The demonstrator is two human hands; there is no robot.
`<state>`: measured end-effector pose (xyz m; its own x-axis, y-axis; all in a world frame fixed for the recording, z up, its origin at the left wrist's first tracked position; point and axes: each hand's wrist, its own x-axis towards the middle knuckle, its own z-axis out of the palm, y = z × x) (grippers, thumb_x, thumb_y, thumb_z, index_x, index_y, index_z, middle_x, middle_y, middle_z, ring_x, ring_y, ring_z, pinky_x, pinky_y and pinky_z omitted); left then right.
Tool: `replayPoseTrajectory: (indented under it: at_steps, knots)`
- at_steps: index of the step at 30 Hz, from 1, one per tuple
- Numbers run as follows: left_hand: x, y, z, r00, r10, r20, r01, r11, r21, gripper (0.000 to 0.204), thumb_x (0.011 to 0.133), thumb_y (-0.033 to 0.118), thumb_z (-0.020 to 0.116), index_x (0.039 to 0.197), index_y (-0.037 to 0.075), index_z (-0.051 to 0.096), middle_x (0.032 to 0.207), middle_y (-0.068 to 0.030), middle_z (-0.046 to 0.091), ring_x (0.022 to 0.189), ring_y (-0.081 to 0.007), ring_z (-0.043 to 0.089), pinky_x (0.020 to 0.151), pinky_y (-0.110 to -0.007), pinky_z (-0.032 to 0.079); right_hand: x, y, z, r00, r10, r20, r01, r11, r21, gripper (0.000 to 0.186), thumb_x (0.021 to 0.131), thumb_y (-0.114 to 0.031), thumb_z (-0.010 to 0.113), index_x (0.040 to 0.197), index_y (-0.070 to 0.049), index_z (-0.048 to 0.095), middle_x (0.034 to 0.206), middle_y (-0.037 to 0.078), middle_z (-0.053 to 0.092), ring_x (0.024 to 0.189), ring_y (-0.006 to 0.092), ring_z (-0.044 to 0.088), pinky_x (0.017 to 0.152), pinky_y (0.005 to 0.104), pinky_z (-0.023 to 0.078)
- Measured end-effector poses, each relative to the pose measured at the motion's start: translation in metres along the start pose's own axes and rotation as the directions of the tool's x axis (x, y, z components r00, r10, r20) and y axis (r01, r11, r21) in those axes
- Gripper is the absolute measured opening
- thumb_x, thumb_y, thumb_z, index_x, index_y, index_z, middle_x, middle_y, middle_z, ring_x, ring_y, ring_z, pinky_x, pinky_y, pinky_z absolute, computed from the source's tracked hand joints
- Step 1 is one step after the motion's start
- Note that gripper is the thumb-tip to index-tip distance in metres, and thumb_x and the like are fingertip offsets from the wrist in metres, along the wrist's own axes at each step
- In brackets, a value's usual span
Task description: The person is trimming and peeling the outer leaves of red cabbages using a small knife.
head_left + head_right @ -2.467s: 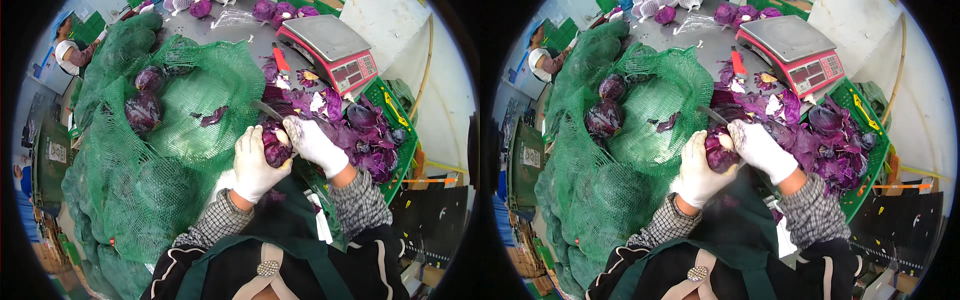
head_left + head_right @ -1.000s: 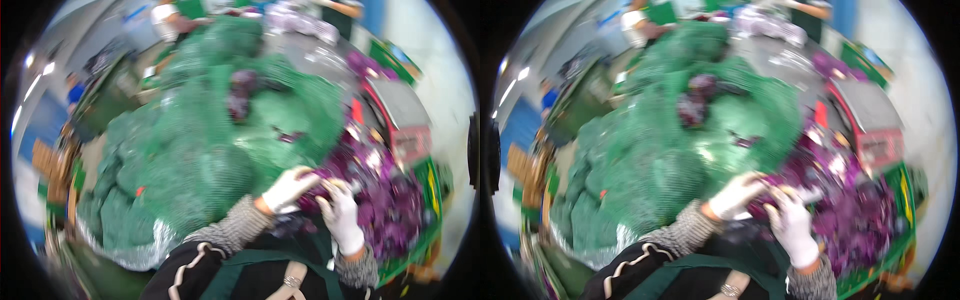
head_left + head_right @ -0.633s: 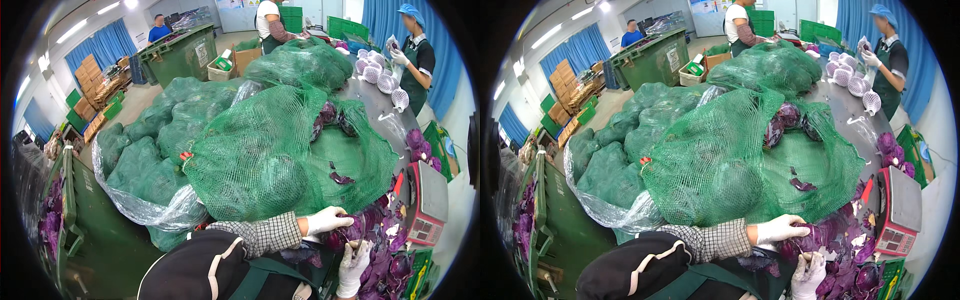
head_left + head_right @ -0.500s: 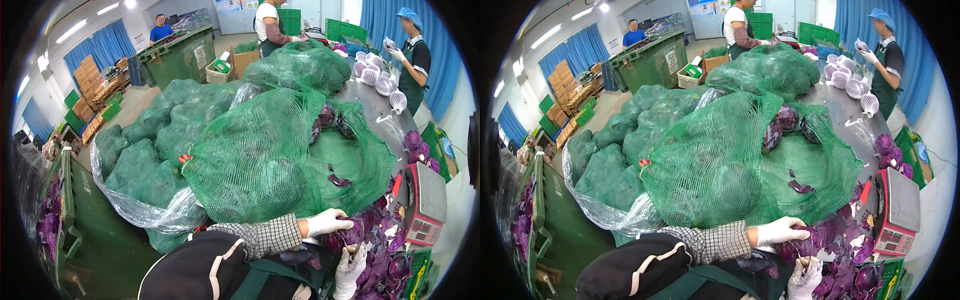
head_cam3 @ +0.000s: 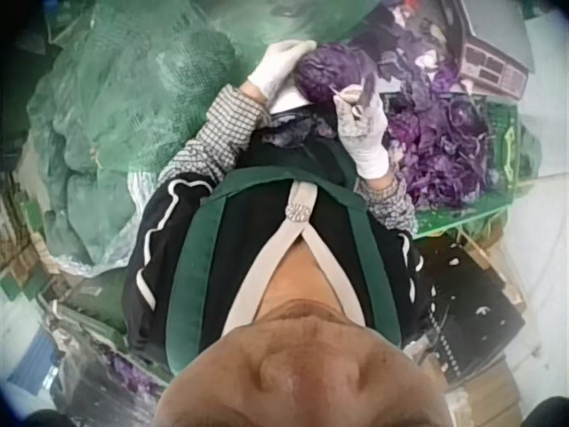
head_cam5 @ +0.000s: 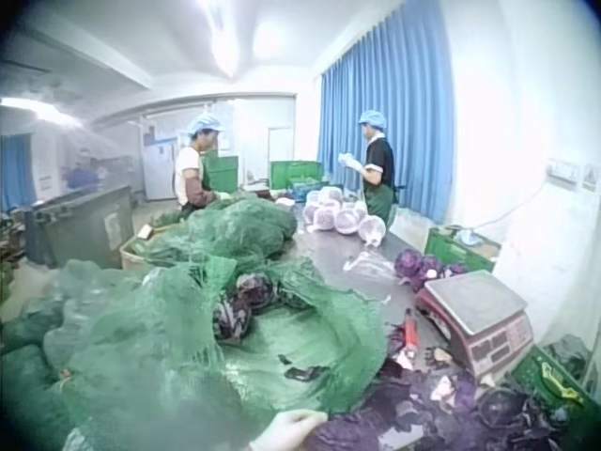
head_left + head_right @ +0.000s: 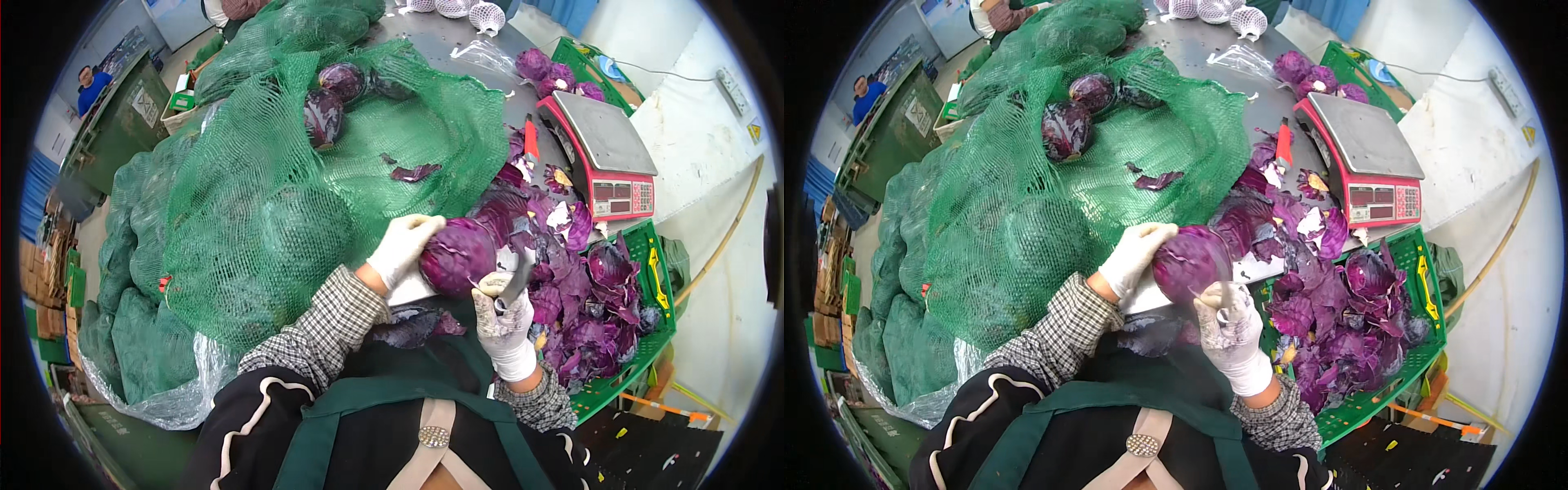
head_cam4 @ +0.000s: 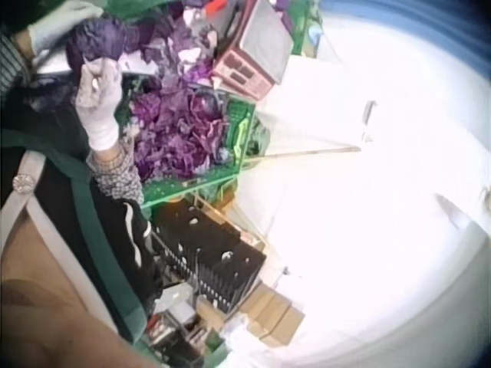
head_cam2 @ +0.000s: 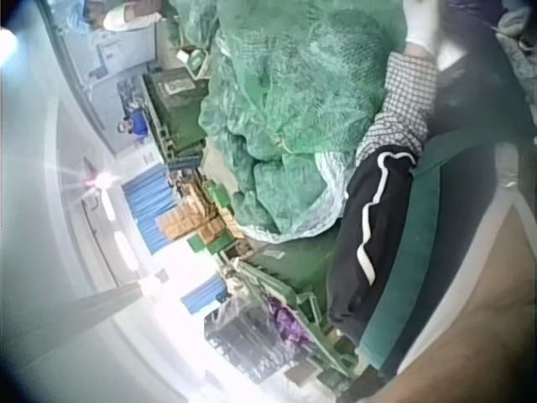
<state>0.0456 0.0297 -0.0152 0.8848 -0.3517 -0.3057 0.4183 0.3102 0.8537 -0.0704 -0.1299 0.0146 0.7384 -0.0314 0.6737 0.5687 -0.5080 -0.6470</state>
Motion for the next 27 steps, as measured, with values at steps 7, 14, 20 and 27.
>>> replayPoseTrajectory:
  at_steps: [7,14,20,27]
  knots:
    - [-0.025,-0.005,0.004,0.993,0.077,0.086,-0.08,0.996,0.028,0.056,0.086,0.021,0.067,0.131,-0.004,0.043,0.123,-0.0149,0.052,0.11,-0.019,0.053,0.092,-0.029,0.046,-0.009,0.023,-0.05,0.87,0.467,-0.159,-0.458,0.884,0.092,0.016,0.084,-0.006,0.069,0.097,-0.004,0.06,0.092,0.005,0.06,0.083,0.0151,0.057,0.076,0.0292,0.046]
    - [-0.033,0.0,0.028,0.888,0.371,0.272,-0.437,0.495,0.751,0.111,0.06,0.02,0.089,0.146,0.0,0.02,0.142,-0.0203,0.031,0.13,-0.0291,0.039,0.108,-0.037,0.035,0.009,0.021,-0.043,0.933,0.358,0.028,-0.351,0.927,-0.134,0.046,0.079,-0.016,0.075,0.119,-0.001,0.056,0.11,0.009,0.056,0.093,0.0205,0.054,0.08,0.0324,0.044]
    - [-0.028,-0.003,0.039,0.682,0.608,0.406,-0.555,0.068,0.829,0.097,0.053,0.029,0.09,0.134,0.002,0.043,0.133,-0.0239,0.035,0.121,-0.0368,0.043,0.101,-0.043,0.042,0.007,0.047,-0.013,0.961,0.276,-0.018,-0.276,0.961,-0.025,0.036,0.078,-0.011,0.073,0.11,-0.002,0.06,0.109,0.014,0.057,0.101,0.0297,0.055,0.087,0.0388,0.045]
    - [-0.023,0.023,0.053,0.709,0.476,0.521,-0.527,-0.133,0.839,0.096,0.052,0.036,0.085,0.133,0.005,0.045,0.127,-0.024,0.043,0.113,-0.0418,0.044,0.098,-0.048,0.039,0.039,0.031,-0.022,0.988,0.04,0.147,-0.015,0.986,-0.165,0.034,0.075,-0.006,0.07,0.109,-0.005,0.064,0.11,0.012,0.059,0.1,0.0294,0.059,0.08,0.0373,0.05]
